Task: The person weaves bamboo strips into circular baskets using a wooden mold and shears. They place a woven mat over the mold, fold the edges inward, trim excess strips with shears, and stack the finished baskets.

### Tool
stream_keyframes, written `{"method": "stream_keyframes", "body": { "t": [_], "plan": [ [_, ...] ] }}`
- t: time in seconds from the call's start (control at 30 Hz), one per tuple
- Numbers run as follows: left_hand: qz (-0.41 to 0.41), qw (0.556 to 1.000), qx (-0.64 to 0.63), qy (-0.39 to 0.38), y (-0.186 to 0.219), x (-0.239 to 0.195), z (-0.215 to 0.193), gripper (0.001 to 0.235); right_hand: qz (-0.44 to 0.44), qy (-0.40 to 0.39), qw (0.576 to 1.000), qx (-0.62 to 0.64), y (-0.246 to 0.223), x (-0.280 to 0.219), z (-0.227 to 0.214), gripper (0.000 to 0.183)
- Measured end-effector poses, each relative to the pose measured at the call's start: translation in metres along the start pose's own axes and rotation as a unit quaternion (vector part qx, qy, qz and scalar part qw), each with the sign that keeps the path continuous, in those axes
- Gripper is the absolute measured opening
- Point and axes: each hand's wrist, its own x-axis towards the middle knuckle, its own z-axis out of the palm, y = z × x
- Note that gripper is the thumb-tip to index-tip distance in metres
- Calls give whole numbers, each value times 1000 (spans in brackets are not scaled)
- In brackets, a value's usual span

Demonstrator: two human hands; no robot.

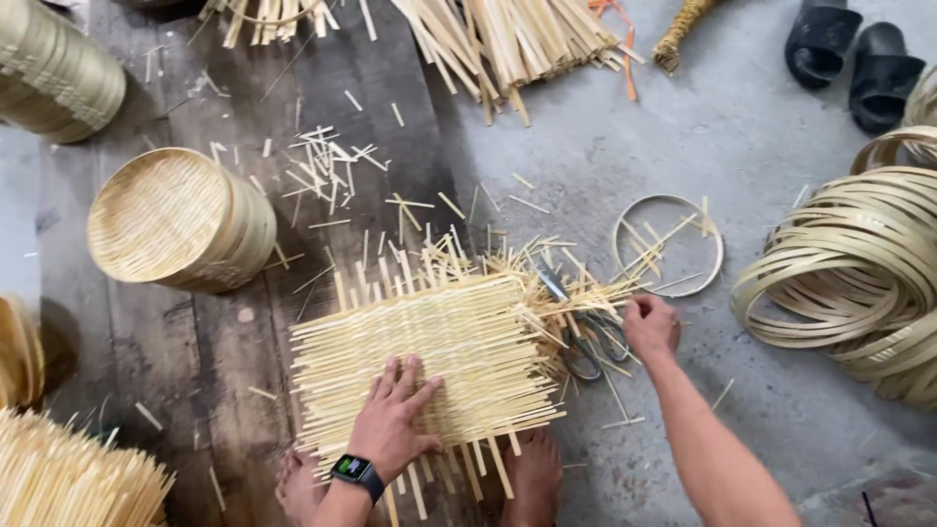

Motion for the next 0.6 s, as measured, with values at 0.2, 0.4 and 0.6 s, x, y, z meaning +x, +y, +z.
{"method": "stream_keyframes", "body": {
  "t": [0.2,0.4,0.6],
  "plan": [
    [-9,1000,9,-2,4,3,1,105,-189,0,943,-274,91,67,-7,77],
    [-14,1000,16,-14,5,5,0,102,-131,-49,909,-392,49,47,-39,21],
    [-44,993,49,-98,31,-13,-37,96,-371,69,926,-9,-95,-4,-136,24]
  ]
}}
